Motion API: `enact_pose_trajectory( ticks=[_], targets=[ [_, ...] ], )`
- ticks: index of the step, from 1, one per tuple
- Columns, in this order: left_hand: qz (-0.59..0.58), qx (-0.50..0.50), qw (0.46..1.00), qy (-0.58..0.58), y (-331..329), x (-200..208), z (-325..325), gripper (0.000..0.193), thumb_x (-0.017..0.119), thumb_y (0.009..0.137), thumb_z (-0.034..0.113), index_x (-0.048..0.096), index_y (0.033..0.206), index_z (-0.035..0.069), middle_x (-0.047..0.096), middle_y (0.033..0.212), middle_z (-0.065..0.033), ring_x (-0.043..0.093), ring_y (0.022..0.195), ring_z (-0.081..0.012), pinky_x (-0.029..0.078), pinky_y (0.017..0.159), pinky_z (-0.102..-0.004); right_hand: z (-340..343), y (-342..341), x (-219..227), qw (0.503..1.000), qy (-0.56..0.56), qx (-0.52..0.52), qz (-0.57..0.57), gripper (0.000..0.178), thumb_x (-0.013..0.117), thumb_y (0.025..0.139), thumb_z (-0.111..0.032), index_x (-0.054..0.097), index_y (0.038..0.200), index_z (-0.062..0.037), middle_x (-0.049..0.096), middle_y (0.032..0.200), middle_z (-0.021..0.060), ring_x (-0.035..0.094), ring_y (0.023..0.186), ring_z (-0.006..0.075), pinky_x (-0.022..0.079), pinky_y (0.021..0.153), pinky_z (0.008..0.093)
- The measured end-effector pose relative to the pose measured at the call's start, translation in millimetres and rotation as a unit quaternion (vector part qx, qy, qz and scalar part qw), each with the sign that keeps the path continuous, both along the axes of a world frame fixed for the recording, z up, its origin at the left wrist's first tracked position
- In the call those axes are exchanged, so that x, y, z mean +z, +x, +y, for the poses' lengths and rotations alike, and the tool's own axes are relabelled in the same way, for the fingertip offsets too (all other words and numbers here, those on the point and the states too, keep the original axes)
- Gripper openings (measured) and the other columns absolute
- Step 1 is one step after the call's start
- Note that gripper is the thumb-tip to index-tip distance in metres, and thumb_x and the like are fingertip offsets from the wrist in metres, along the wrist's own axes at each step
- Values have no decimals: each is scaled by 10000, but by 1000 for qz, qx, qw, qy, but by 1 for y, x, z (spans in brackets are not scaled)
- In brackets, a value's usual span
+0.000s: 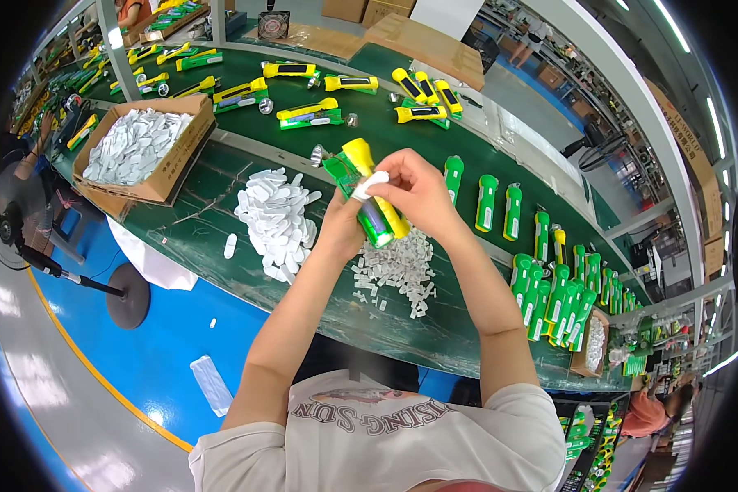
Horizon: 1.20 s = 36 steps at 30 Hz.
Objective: Assembling small plastic components onto flashlight bodies on a factory production line.
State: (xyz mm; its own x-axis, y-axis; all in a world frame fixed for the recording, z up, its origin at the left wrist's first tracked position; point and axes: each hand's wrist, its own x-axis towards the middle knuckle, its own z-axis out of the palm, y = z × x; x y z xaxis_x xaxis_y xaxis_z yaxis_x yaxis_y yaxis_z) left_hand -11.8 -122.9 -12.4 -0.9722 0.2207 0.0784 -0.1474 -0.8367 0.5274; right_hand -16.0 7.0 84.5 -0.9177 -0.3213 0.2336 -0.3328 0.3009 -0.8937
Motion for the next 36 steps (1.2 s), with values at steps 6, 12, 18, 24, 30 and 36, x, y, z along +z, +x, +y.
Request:
enact_pose_trajectory(
  ticks=[6,12,18,24,30,36],
  targets=[
    [23,-128,987,95,21,29,-1,639,307,1037,549,299,1483,92,404,1462,-112,402,1373,-269,344,1127,-464,1,-2,16,980,125,61,142,297,717,839,-86,694,1135,-87,666,866,80,655,765,187,518,688,303],
    [65,-160,985,24,21,18,6,667,453,988,571,300,1475,141,401,1458,-82,391,1368,-250,348,1112,-484,20,6,44,978,166,105,68,319,723,807,-120,510,1030,-40,680,782,123,679,723,283,497,638,375],
    [97,-136,983,-77,25,18,10,685,497,971,570,259,1479,178,373,1466,-95,389,1362,-277,387,1057,-545,38,-7,47,958,212,192,29,372,761,748,-112,510,1013,-38,675,772,111,677,742,263,498,632,362],
    [80,-125,983,-105,25,22,19,691,511,978,524,229,1496,165,375,1463,-97,434,1326,-290,436,1021,-555,54,-5,41,964,188,184,27,332,745,739,-113,526,982,-57,657,780,97,654,713,273,468,617,393],
    [27,-130,989,-70,26,7,18,660,442,995,552,283,1485,139,403,1456,-100,429,1341,-299,398,1061,-548,54,27,-12,915,211,-42,341,403,745,797,-267,554,1081,-55,578,978,150,619,865,348,484,689,437],
    [-57,-48,997,-29,25,17,47,533,376,1047,480,383,1429,108,499,1357,-83,475,1274,-247,358,1103,-420,68,63,-51,974,191,-112,46,517,596,967,-279,442,1362,18,486,1123,231,577,1014,401,491,872,438]
  ],
)
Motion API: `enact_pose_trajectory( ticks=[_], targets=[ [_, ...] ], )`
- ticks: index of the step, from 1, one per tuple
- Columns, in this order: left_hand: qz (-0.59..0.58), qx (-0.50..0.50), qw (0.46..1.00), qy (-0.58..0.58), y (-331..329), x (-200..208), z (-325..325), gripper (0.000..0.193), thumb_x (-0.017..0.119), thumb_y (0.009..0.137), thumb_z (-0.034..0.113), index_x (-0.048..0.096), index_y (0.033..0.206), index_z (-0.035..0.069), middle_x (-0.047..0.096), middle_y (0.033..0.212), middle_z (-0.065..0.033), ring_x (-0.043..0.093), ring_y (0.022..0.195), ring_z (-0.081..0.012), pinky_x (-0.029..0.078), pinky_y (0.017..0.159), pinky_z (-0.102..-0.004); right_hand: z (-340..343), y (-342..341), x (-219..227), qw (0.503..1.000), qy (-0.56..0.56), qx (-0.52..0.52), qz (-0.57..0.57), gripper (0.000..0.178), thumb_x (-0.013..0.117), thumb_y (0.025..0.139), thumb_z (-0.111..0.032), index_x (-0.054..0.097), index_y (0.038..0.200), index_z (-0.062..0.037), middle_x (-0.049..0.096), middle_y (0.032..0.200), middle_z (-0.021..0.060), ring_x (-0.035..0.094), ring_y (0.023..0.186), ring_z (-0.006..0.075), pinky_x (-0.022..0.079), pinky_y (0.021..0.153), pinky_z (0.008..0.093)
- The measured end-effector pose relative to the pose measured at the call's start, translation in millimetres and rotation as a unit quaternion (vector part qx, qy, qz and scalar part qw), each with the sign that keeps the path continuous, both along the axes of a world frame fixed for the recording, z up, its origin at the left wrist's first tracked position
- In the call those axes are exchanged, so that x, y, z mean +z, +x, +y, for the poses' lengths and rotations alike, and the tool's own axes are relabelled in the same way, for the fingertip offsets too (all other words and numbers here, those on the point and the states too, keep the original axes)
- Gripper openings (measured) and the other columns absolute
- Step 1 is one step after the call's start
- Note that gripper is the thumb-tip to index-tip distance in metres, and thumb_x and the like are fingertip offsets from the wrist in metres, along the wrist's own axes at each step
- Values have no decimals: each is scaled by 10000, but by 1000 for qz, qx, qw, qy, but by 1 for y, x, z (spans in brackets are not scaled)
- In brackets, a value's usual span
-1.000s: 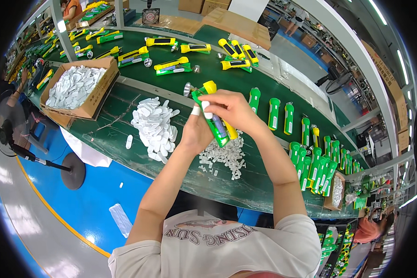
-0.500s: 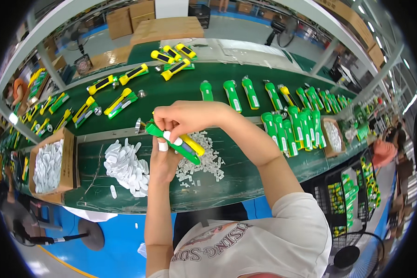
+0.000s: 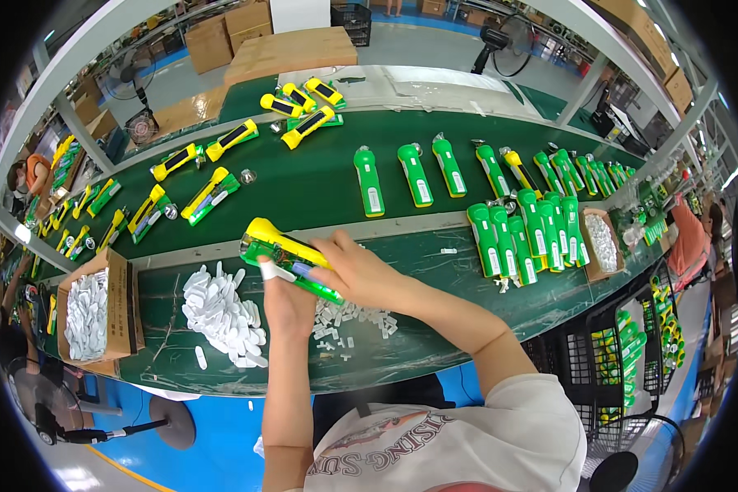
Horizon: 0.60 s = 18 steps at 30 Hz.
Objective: Assembling small plastic components onto flashlight bodies on a factory production line.
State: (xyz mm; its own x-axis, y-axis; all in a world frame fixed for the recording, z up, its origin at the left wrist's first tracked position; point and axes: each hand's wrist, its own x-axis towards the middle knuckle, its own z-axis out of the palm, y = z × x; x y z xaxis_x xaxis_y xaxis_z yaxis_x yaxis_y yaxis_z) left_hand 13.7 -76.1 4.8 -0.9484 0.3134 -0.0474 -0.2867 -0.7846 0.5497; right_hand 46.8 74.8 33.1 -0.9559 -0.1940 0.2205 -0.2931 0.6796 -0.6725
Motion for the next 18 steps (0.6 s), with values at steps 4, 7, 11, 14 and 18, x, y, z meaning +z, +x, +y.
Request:
enact_pose_trajectory(
  ticks=[4,7,11,14,18],
  targets=[
    [-38,48,998,13,0,7,21,504,380,1060,433,404,1401,63,511,1315,-98,488,1250,-252,363,1096,-424,15,-5,-12,990,-80,-17,112,418,563,980,-208,506,1322,26,529,1122,227,587,995,378,481,865,421],
    [-53,92,994,39,-11,-2,41,452,431,1053,404,447,1327,45,536,1269,-98,516,1201,-246,401,1047,-430,36,-12,-15,989,-94,-8,113,365,542,988,-195,548,1288,11,573,1045,197,594,971,354,478,841,411],
    [-52,102,993,40,-19,-13,33,506,434,1049,416,450,1316,-13,538,1274,-122,539,1178,-247,422,1025,-416,26,-24,-17,993,-97,-4,70,321,491,1015,-208,591,1233,6,600,978,164,611,900,306,477,808,367],
    [-37,96,995,1,-21,12,43,507,430,1052,405,437,1332,-18,540,1278,-123,543,1186,-248,432,1018,-416,31,-22,1,985,-135,-32,99,321,482,1021,-216,604,1215,9,613,961,170,619,886,307,479,805,371],
    [-44,126,990,-50,-32,0,41,380,440,1045,289,475,1275,-12,575,1167,-88,569,1072,-207,462,943,-370,12,-19,-6,985,-93,-64,132,338,517,997,-186,576,1287,-20,591,970,185,615,889,334,490,790,392]
  ],
)
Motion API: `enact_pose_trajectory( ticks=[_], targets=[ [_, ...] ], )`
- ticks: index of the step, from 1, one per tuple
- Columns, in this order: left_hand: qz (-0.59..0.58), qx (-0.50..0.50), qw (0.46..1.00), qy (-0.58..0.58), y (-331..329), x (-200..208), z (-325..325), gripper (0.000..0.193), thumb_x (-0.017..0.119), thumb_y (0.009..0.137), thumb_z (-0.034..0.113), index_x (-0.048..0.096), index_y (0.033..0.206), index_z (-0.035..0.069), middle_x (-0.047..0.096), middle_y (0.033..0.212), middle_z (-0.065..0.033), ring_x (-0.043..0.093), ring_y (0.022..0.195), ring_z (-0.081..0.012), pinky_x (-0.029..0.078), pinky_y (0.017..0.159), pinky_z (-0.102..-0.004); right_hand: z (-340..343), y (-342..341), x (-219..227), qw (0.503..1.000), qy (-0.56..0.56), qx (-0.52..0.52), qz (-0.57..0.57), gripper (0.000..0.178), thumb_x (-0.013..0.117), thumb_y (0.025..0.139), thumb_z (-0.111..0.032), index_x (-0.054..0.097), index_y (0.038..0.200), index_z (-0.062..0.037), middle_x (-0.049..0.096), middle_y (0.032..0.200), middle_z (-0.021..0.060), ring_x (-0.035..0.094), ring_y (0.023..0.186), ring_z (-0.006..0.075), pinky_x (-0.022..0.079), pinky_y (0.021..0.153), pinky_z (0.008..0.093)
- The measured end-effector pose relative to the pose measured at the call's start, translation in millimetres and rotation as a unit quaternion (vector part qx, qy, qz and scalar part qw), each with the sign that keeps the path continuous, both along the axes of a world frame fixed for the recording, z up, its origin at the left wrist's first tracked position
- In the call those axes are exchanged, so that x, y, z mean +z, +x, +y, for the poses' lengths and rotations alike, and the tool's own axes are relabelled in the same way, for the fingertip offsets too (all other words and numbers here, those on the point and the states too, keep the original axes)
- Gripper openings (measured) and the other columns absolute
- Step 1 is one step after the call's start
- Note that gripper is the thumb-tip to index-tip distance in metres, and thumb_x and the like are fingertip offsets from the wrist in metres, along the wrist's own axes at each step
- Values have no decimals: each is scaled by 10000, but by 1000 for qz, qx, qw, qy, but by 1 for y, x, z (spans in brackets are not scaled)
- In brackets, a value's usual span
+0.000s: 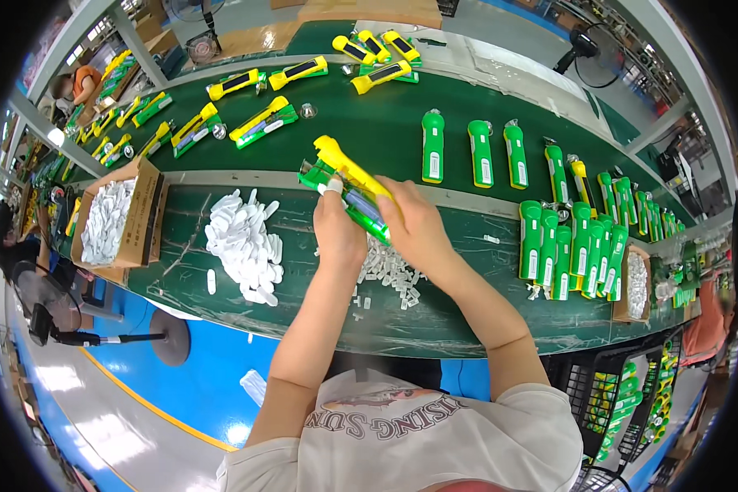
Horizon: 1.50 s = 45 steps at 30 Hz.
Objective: Assembling small plastic components onto flashlight bodies on a factory production line.
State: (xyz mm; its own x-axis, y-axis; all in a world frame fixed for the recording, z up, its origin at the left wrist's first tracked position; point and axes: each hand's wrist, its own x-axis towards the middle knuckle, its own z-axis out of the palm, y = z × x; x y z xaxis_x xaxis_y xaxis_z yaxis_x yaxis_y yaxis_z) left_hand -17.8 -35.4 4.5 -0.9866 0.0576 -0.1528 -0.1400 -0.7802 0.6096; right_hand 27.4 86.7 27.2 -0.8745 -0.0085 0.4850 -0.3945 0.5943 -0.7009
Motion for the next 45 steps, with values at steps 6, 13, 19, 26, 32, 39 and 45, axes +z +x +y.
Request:
enact_pose_trajectory(
  ticks=[6,13,19,26,32,39,45],
  targets=[
    [76,-59,995,18,16,-30,3,379,415,998,373,501,1218,77,620,1084,-153,630,989,-325,506,922,-466,-3,28,-31,1000,24,-18,1,572,648,887,-141,491,1435,-192,516,1053,175,629,886,352,559,736,407],
    [46,-100,991,-72,38,-26,17,428,488,1013,431,503,1220,57,640,1085,-163,626,1018,-293,502,939,-459,21,53,-27,986,144,-30,-82,595,598,906,-292,426,1475,-258,497,1071,186,641,834,335,562,631,418],
    [153,-238,953,-110,-3,-14,-23,400,619,976,279,511,1274,35,593,1210,-134,562,1161,-270,456,1022,-431,22,63,-51,994,-18,85,64,507,565,948,-233,464,1445,-218,479,1192,211,593,935,359,523,800,426],
    [-34,-211,977,5,40,-11,-14,357,643,950,341,575,1177,73,613,1058,-65,588,992,-211,496,893,-386,41,63,-43,988,56,85,118,569,637,862,-146,477,1408,-146,491,1177,165,541,1096,374,450,961,454],
    [-53,-253,946,194,-13,-27,-53,196,605,947,245,536,883,73,437,739,9,415,654,-112,372,585,-286,106,68,-100,978,207,12,-19,328,658,748,-92,629,1074,-75,531,1035,141,533,960,348,468,789,460],
    [-120,-304,886,330,-15,-23,10,302,668,895,296,582,997,25,494,853,-43,478,789,-148,431,647,-299,88,41,-124,964,253,36,-70,150,652,751,-140,650,880,-63,581,972,139,592,943,321,519,779,450],
    [-108,-279,907,298,-17,-43,10,540,671,928,335,493,1294,-19,578,1058,-104,560,982,-214,478,908,-360,81,47,-121,971,219,66,-74,138,671,792,-175,612,863,-72,573,972,122,579,959,328,527,790,433]
  ],
)
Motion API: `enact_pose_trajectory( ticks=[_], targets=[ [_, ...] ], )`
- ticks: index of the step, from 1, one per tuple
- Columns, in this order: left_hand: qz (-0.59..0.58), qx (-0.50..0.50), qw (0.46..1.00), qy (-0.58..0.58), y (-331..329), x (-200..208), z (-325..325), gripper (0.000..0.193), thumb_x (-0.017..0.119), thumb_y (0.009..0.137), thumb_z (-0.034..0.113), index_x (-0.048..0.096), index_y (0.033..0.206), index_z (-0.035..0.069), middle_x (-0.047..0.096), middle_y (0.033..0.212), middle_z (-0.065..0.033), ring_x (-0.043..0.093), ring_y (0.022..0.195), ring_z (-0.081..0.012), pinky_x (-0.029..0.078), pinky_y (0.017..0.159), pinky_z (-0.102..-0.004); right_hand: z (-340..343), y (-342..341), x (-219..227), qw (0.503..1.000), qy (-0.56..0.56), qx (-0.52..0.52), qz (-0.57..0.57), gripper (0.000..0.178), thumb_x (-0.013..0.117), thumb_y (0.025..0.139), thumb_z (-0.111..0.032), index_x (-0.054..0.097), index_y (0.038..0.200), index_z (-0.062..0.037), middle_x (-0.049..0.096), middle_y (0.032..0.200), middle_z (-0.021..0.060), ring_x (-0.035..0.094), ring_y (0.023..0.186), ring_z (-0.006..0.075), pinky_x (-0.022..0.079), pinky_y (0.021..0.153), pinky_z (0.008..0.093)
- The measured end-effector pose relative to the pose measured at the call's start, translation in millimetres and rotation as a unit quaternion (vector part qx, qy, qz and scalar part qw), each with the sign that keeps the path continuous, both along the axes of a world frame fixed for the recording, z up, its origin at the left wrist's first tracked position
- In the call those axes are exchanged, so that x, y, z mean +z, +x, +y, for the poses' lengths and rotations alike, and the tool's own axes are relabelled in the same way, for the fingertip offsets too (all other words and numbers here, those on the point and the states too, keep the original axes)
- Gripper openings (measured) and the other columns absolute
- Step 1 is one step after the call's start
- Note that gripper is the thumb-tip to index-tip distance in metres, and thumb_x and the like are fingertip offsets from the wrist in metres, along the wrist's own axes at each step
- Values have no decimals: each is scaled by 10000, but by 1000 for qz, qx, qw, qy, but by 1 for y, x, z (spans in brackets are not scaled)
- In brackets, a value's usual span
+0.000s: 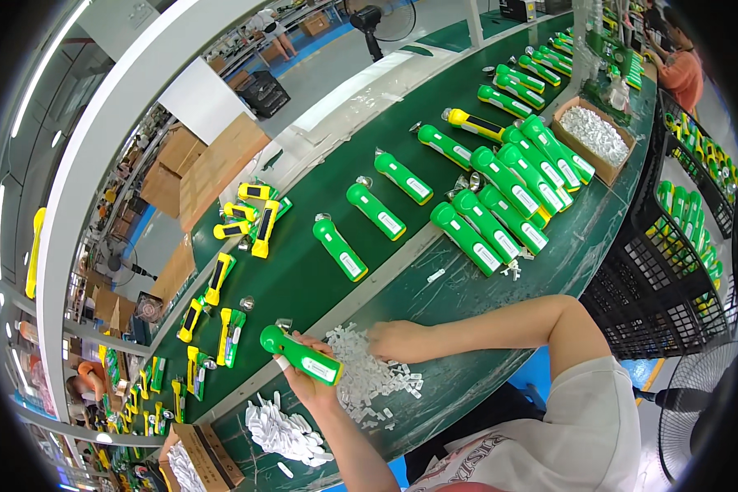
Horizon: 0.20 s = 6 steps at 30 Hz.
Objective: Assembling small plastic components onto flashlight bodies on a factory production line.
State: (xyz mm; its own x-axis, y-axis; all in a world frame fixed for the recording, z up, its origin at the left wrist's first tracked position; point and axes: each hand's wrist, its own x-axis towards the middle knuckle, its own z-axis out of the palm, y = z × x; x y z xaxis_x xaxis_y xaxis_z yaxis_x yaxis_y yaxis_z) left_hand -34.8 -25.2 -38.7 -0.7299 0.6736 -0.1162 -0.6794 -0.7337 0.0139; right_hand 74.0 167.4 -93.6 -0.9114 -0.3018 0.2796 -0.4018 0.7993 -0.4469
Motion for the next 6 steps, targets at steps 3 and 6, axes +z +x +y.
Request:
enact_pose_trajectory(
  ticks=[3,6],
  targets=[
    [16,5,998,-55,-6,-13,-12,547,603,962,392,485,1325,0,595,1134,-118,589,1024,-233,478,952,-376,5,-5,10,997,4,6,-75,149,693,786,-172,615,881,-88,567,992,105,573,971,324,530,790,425],
    [175,15,970,-167,-1,-15,-15,471,583,973,400,492,1368,160,590,1239,-99,587,1075,-245,468,1000,-423,16,1,45,998,-41,11,-52,151,698,773,-170,617,876,-96,583,1027,111,582,1026,330,531,799,418]
  ],
)
